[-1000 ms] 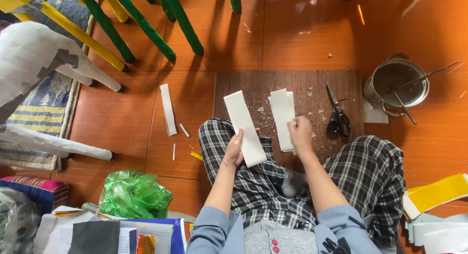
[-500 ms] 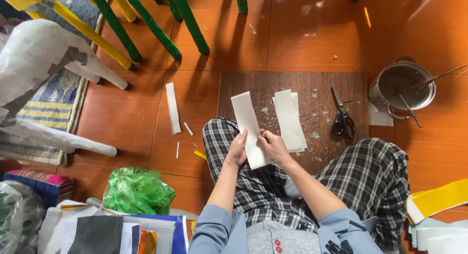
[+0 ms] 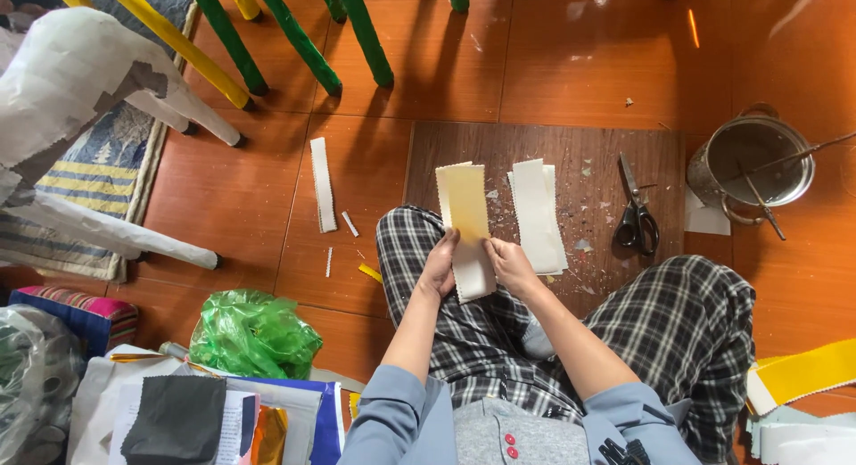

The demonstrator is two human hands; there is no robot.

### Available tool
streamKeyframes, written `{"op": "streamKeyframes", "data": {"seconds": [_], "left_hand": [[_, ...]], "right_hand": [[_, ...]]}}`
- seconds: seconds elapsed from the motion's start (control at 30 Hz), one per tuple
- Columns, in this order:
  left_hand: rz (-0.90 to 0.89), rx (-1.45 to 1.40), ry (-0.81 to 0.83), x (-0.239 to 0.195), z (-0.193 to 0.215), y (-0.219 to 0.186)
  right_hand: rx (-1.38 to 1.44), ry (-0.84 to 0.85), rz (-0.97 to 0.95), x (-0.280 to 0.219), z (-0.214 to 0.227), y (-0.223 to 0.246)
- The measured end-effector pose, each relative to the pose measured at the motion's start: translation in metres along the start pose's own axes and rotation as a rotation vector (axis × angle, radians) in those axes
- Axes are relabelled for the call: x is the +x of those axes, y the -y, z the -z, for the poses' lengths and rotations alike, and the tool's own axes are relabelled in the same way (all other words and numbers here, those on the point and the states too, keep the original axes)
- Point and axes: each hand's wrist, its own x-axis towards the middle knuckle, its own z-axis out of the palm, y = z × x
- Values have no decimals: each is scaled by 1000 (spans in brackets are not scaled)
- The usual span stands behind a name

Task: Cutting and folding strips of material using scissors for a craft project

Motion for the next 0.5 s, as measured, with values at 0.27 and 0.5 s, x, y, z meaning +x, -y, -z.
{"op": "streamKeyframes", "data": {"seconds": [0.27, 0.5], "left_hand": [[25, -234, 180, -21, -19, -11], [5, -340, 241, -62, -16, -35]], "right_hand": [[-41, -308, -231, 23, 60, -49], [-666, -596, -231, 45, 72, -136]]}}
